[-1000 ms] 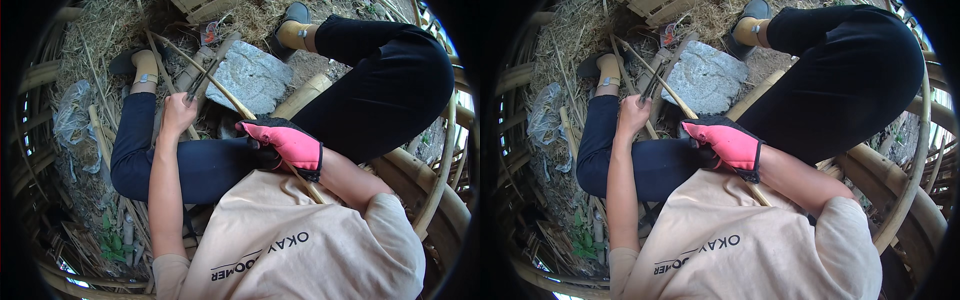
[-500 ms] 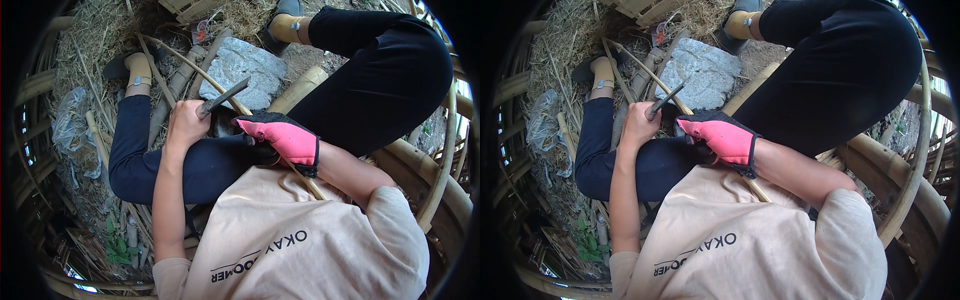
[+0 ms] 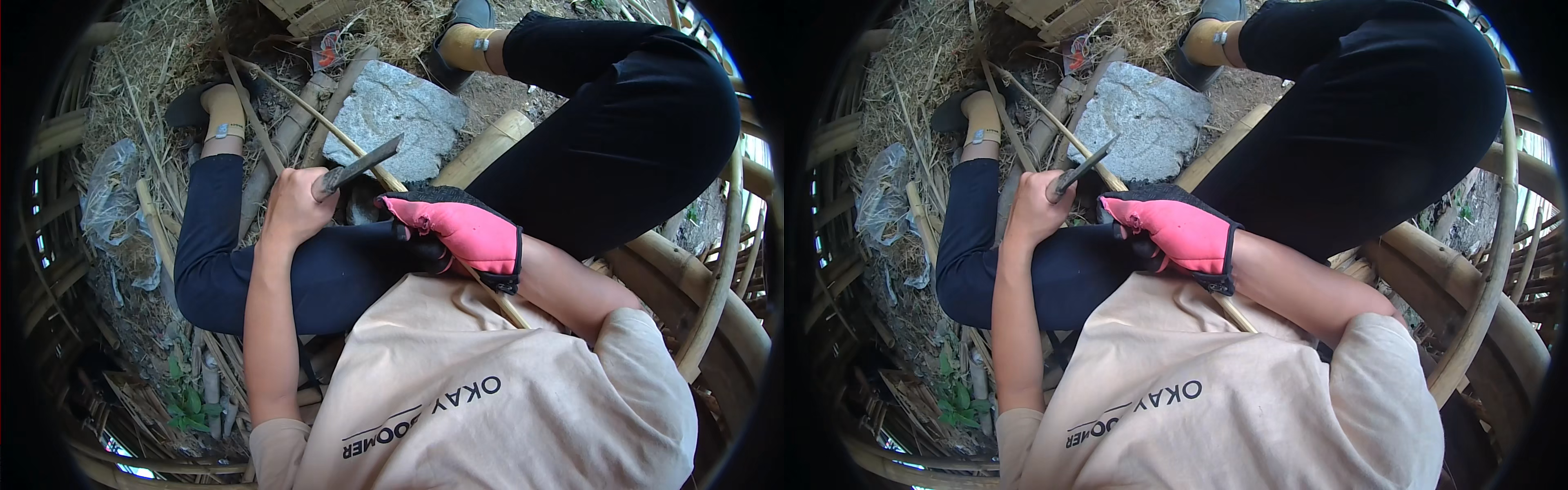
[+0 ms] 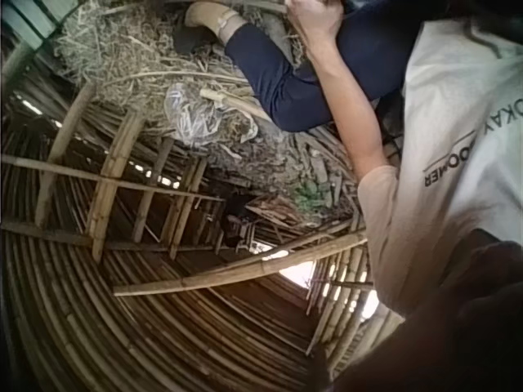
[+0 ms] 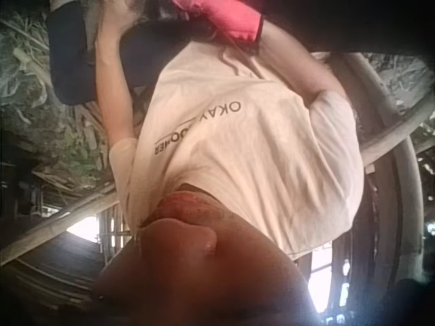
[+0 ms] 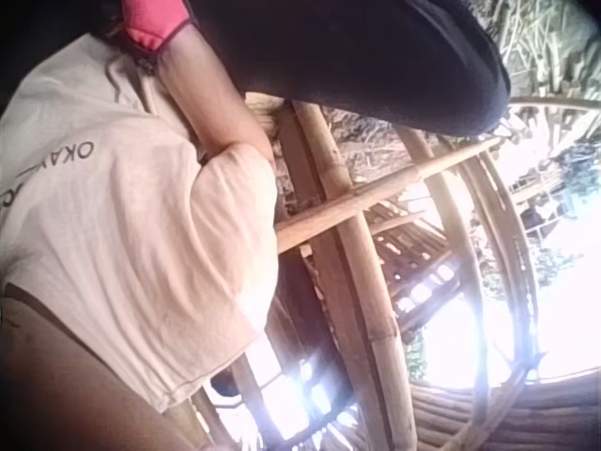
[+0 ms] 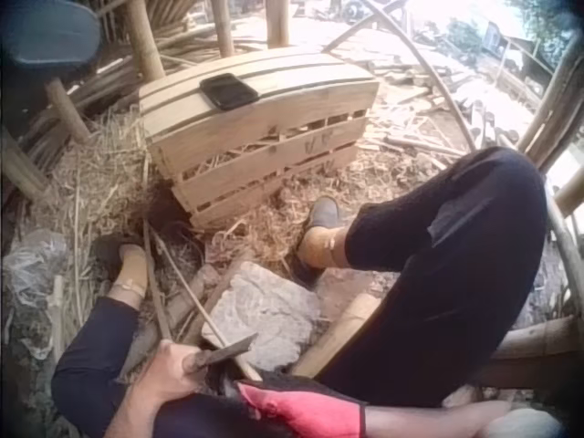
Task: The person whittles and sharpens the end of a thin bamboo stick using a blade.
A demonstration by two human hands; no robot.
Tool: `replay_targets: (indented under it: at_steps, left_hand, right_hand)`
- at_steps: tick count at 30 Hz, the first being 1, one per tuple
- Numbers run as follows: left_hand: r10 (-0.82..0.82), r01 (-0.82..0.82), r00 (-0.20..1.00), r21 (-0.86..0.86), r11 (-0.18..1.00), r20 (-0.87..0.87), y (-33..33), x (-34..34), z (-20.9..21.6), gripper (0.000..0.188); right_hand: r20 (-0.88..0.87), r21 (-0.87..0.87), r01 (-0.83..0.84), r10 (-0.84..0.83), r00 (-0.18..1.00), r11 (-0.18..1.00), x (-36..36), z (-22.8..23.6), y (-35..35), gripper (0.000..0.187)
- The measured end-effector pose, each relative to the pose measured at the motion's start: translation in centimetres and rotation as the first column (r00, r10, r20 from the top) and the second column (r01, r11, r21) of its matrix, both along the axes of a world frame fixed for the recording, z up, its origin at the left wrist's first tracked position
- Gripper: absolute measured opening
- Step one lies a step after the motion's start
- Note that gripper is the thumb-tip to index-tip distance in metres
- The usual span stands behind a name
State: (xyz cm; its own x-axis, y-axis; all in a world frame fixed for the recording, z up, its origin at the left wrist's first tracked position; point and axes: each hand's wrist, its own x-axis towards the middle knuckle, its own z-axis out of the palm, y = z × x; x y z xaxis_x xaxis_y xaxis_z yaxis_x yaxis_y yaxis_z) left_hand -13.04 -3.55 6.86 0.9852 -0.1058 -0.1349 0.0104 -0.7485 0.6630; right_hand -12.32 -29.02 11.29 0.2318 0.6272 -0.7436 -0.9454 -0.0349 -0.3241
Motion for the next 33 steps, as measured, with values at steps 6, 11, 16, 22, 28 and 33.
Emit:
replay_targets:
  at_steps: [6,11,16,22,28,33]
  left_hand:
    - [-0.074,0.076,0.993,0.02,0.997,-0.089,0.1,0.4,-0.1,0.02]
    - [0.14,-0.131,0.99,0.183,0.974,-0.036,3.9,1.0,-2.1,0.026]
    - [0.134,-0.135,0.991,0.132,0.982,0.017,4.5,0.6,-2.7,0.029]
    - [-0.062,0.061,0.997,-0.023,0.998,-0.04,-0.1,0.4,1.2,0.02]
    - [-0.035,0.044,0.992,0.071,0.996,-0.118,0.6,0.6,0.7,0.019]
    - [-0.022,0.039,0.996,0.201,0.979,-0.087,1.6,0.8,0.0,0.018]
  right_hand:
    - [-0.044,0.01,0.011,-0.01,0.999,1.0,0.1,-0.4,-0.3,0.03]
    - [-0.029,-0.02,-0.041,0.04,0.999,0.999,0.1,-0.2,-0.6,0.042]
    - [-0.031,0.022,-0.03,0.031,0.999,0.999,0.2,-0.3,-0.2,0.037]
    - [-0.051,0.064,-0.012,0.016,0.999,0.998,0.1,-0.4,-0.4,0.036]
    - [-0.036,-0.01,0.02,-0.021,0.999,1.0,-0.3,0.2,0.2,0.042]
    - [-0.035,0.043,-0.008,0.01,0.999,0.999,-0.6,-0.6,-0.2,0.043]
